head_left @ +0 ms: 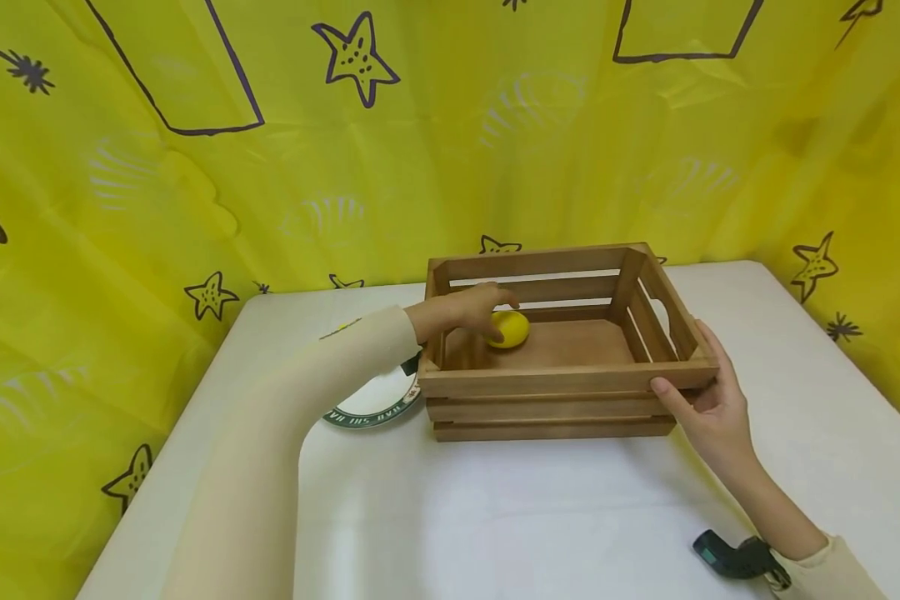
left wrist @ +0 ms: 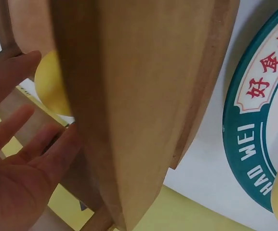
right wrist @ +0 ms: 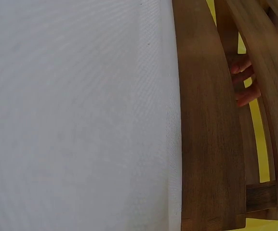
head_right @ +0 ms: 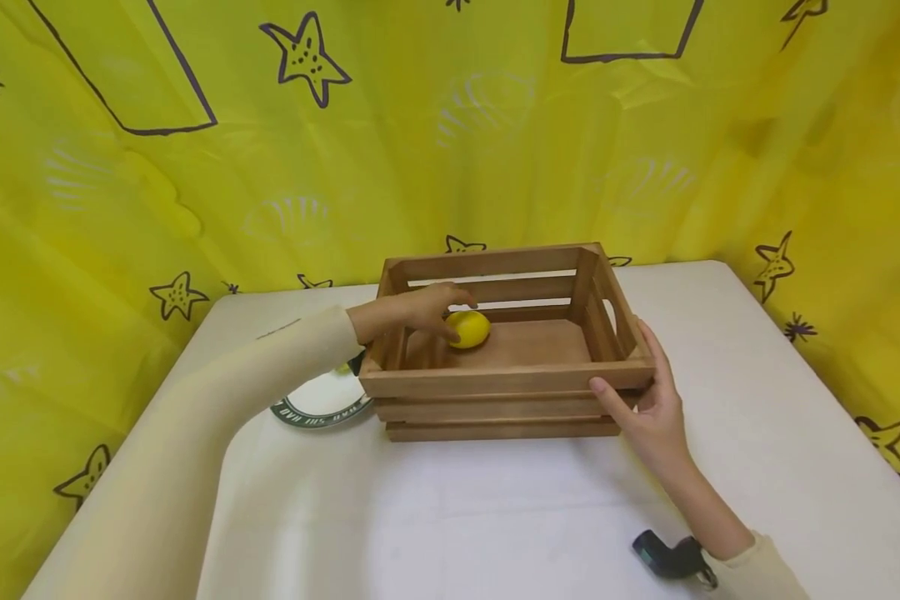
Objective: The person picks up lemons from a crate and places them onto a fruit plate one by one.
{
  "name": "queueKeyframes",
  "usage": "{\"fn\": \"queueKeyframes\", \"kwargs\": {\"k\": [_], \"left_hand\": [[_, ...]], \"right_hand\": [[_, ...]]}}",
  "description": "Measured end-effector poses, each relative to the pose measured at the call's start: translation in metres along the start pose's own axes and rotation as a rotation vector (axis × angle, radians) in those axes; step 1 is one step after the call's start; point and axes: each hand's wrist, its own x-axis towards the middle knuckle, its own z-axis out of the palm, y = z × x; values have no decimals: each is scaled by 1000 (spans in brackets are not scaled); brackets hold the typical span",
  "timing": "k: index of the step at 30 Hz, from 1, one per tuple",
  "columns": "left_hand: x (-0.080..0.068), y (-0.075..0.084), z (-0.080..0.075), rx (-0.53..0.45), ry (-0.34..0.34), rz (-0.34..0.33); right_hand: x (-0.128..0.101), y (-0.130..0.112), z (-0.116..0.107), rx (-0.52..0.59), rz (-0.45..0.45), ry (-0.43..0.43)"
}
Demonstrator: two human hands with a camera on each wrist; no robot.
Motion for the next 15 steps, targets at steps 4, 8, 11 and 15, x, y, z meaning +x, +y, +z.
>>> {"fn": "queueKeyframes", "kwargs": {"k": [4,8,11,15], "left_hand": [[-1,2,-1,22,-39,-23],[0,3,-1,21,-45,-1],[0,3,1,22,-62,38],[0,3,3,54,-125,70]], "right_hand": [[2,-1,0,12,-19,-10],[3,-2,-1,30,-25,-10],[3,-2,-1,37,-17,-7],[1,-2,0,43,-7,-2]]}}
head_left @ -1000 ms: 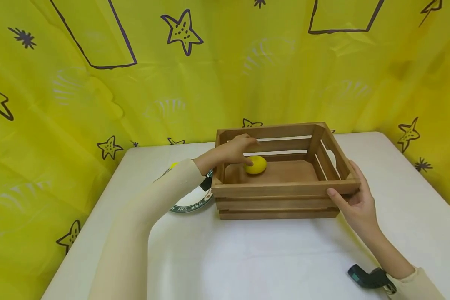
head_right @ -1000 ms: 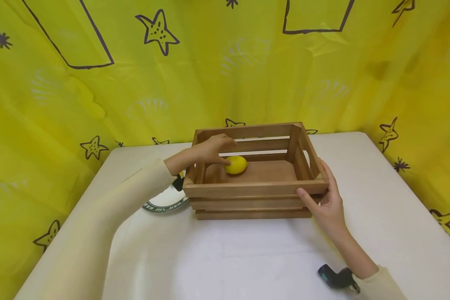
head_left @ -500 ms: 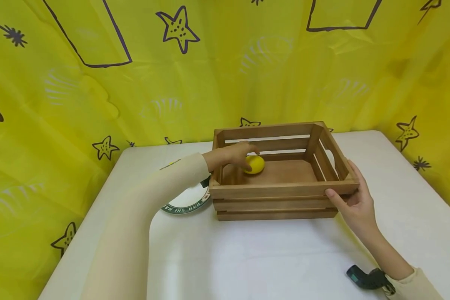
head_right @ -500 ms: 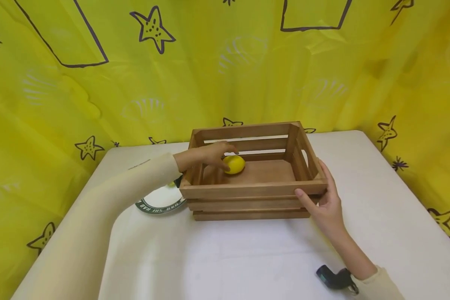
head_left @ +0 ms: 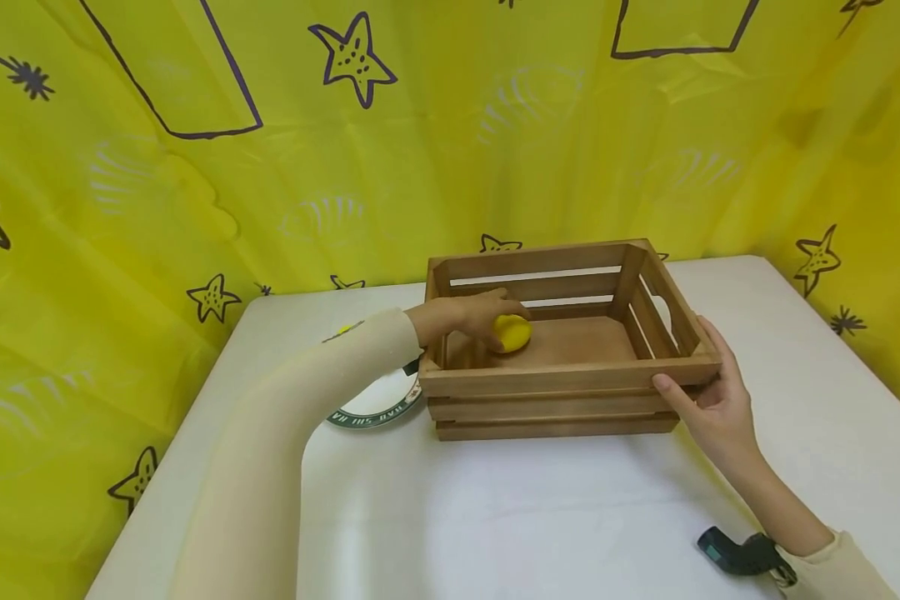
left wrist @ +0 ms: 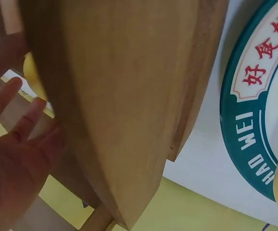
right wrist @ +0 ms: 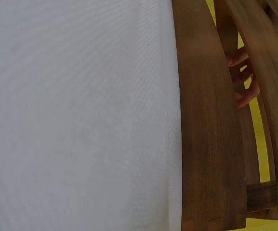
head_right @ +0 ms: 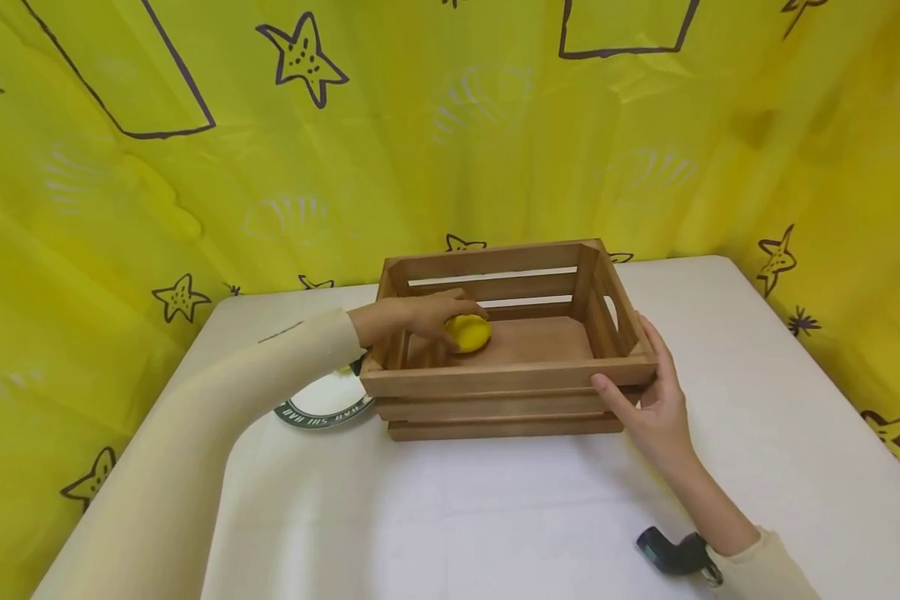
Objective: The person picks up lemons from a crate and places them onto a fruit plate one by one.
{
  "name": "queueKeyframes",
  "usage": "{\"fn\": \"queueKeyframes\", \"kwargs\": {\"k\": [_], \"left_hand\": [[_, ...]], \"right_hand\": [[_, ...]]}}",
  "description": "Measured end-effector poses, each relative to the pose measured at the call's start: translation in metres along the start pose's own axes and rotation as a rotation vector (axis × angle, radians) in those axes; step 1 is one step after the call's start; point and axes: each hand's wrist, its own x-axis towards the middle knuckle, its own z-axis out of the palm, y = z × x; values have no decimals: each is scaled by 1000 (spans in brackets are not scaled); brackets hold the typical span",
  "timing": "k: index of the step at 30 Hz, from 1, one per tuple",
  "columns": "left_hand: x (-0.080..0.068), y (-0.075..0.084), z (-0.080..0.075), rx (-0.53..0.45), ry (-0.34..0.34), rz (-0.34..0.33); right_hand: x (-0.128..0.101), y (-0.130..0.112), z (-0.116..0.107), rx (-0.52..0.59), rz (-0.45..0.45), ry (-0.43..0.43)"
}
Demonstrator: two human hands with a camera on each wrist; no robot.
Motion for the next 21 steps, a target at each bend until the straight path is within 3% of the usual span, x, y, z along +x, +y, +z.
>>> {"fn": "queueKeyframes", "kwargs": {"k": [4,13,21], "left_hand": [[-1,1,0,38,-48,8],[-1,1,0,5,-172,-27],[-2,1,1,47,-158,17]], "right_hand": [[0,0,1,26,-10,-2],[0,0,2,49,-17,-6],[0,-1,2,23,13,1]]}}
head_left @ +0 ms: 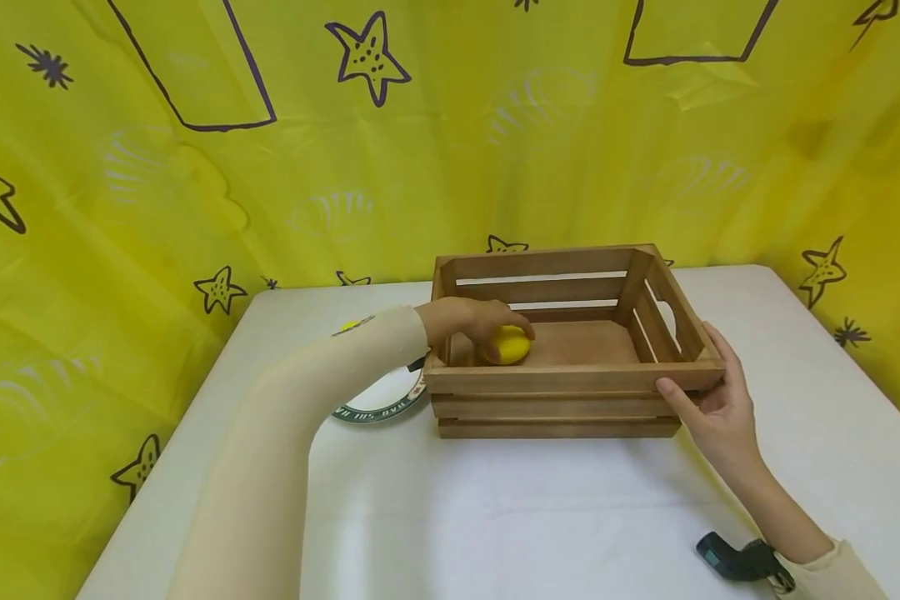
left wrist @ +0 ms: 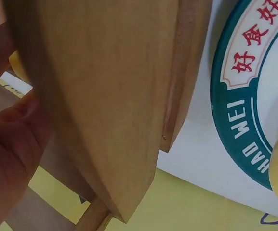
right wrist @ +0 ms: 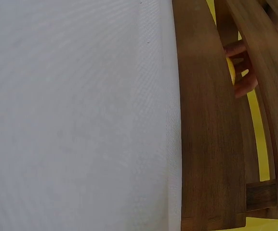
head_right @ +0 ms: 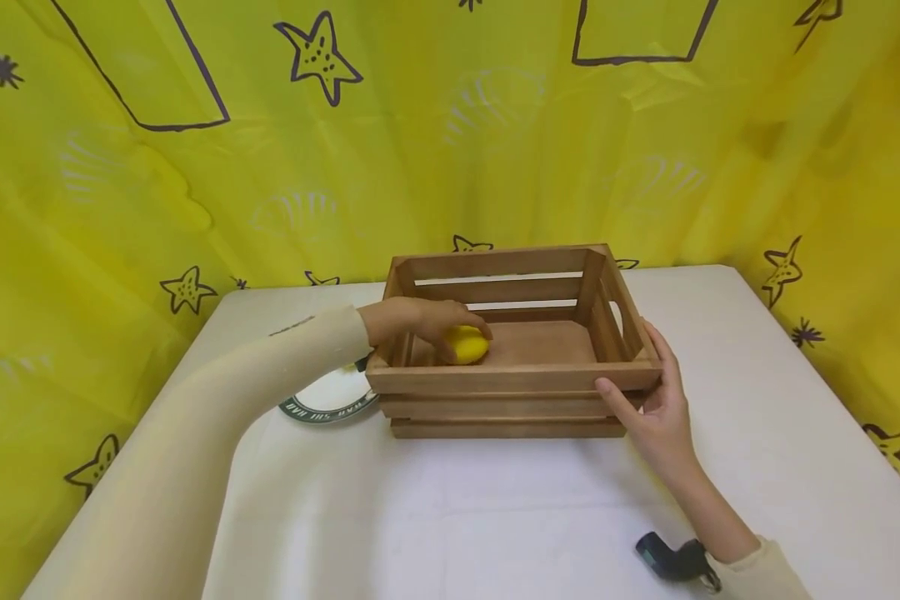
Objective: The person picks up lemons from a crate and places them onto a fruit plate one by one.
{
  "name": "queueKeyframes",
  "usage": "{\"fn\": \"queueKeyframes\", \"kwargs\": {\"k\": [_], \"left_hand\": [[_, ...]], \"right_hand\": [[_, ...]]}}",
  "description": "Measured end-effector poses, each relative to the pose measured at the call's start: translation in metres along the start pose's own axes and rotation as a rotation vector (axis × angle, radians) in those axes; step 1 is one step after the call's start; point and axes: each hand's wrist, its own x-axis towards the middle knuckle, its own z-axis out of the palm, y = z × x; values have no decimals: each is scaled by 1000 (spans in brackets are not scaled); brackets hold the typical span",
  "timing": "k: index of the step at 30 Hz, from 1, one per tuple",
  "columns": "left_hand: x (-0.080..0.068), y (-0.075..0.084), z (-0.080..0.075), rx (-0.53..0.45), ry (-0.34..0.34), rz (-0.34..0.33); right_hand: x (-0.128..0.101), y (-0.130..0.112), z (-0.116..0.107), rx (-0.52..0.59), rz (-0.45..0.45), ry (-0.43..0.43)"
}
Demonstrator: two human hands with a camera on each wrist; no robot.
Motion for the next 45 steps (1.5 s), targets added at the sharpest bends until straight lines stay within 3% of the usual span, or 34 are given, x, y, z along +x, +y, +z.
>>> {"fn": "queueKeyframes", "kwargs": {"k": [5,13,22,30,36,45], "left_hand": [[1,-2,2,7,53,21],[-3,-6,0,-25,206,75],[-11,-10,-6,-96,356,217],[-23,-9,-7,-107,467,237],[-41,-9,-7,-171,594,252],[-96,-5,-22,-327,766,211]], "right_hand": [[-1,0,0,-1,11,-3],[-3,-1,2,10,19,3],[-3,-1,4,14,24,23],[-3,0,3,3,16,16],[-3,1,4,13,5,15],[-3,2,4,34,8,18]]}}
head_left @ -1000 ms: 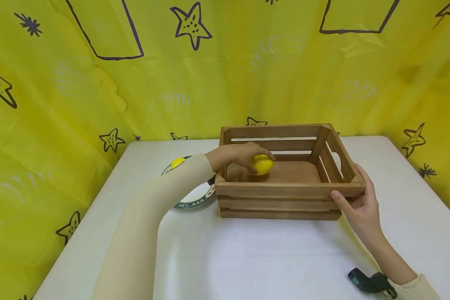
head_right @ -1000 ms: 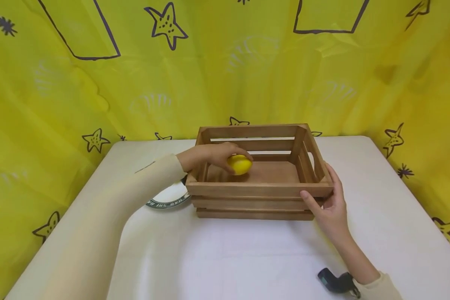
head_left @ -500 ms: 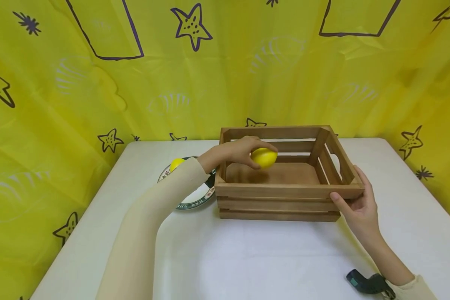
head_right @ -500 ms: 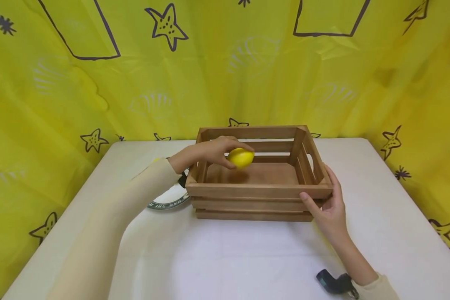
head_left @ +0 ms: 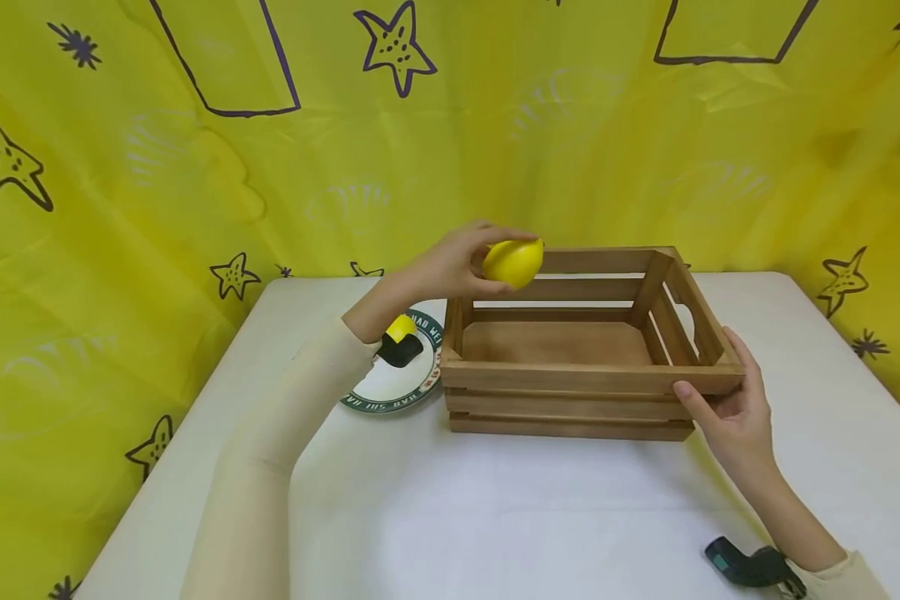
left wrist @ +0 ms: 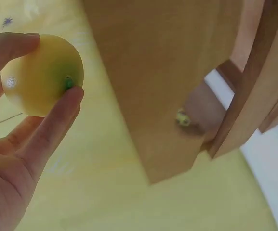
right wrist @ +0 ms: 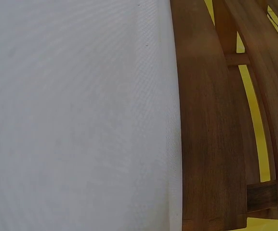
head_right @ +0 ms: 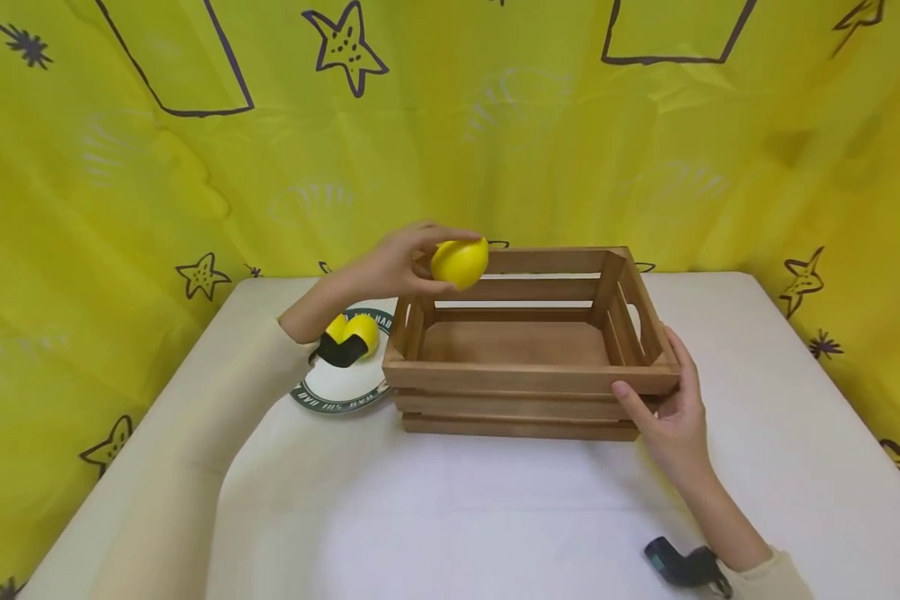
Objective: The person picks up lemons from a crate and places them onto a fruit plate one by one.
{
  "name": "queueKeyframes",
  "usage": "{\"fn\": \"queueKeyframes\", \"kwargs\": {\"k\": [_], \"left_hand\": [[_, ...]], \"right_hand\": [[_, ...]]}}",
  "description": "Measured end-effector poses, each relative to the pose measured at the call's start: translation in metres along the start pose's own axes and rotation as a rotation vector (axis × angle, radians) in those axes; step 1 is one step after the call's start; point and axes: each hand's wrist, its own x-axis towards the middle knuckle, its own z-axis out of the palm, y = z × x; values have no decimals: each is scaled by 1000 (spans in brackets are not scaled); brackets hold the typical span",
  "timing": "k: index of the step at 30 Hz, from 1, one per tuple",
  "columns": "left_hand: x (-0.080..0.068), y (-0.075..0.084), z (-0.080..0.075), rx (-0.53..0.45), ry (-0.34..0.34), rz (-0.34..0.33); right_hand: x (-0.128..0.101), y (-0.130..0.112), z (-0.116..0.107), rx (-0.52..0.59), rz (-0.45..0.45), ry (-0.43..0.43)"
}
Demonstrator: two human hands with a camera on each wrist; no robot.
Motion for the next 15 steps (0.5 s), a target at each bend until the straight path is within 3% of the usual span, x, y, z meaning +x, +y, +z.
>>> {"fn": "queueKeyframes", "kwargs": {"k": [5,10,15], "left_hand": [[-20,7,-15,-26,39,-27],[-41,7,-20,-31,81,-2],[-65,5,-23,-53,109,-33]], "right_hand": [[1,0,-1,0,-4,-5],[1,1,-1,6,-15,-12],[-1,3,0,-1,4,-13]]}}
